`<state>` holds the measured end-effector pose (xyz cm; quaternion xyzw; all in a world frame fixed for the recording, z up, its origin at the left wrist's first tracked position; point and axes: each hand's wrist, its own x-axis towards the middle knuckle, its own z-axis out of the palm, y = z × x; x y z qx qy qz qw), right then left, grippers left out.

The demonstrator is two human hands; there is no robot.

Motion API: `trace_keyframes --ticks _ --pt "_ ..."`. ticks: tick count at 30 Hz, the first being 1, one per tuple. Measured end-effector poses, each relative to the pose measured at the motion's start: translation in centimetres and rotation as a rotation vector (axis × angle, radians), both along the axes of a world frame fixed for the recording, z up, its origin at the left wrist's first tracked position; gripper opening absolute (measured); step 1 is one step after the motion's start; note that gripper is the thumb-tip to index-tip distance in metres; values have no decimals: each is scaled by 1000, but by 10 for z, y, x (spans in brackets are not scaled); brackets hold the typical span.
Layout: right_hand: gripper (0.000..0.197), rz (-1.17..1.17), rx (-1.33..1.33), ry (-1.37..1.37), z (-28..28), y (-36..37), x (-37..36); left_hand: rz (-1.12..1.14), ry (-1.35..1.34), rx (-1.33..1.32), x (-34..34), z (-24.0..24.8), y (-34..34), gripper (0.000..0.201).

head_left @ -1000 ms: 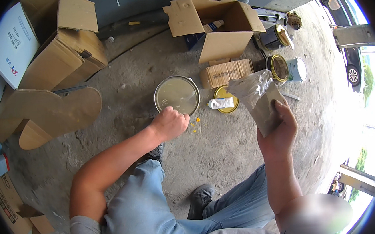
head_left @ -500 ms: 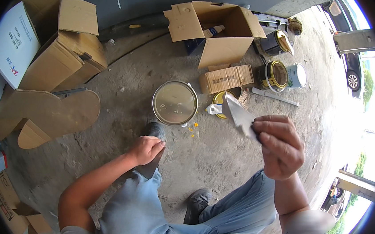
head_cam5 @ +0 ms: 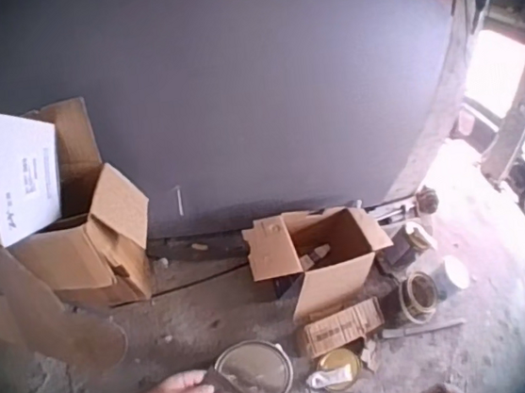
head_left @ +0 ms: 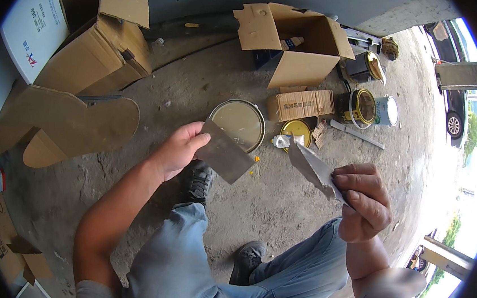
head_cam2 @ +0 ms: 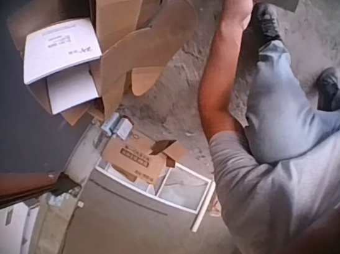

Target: The person applies a yellow body filler to a silver car's rear quarter panel using a spreader, then walks to a workbench to load more filler from a can onto the spreader. The person returns to a black car and applies the filler to a damaged area on the driver's door.

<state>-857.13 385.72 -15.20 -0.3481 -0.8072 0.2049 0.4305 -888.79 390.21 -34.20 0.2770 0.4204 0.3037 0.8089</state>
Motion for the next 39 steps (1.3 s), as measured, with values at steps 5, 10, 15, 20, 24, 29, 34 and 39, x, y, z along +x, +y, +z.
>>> trace_keyframes --ticks 5,10,15,20,24,29,34,39 --pt "29 82 -131 114 -16 5 -14 30 59 109 19 46 4 19" --pt "31 113 -272 229 -31 10 -23 73 -104 55 13 83 1 17" --pt "31 150 -253 224 -30 22 -26 33 -58 360 6 105 0 18" --pt "24 261 33 -67 -20 29 -23 -35 -5 367 -7 118 1 15" --pt "37 283 48 -82 -13 28 -25 -2 -16 404 -3 124 0 9" --pt "41 257 62 -89 -14 24 -25 -25 26 388 -3 130 1 17" --pt "44 230 79 -63 -20 24 -31 -18 32 474 -7 131 0 23" --pt "39 159 110 -169 -18 25 -37 -11 124 683 -5 132 0 23"
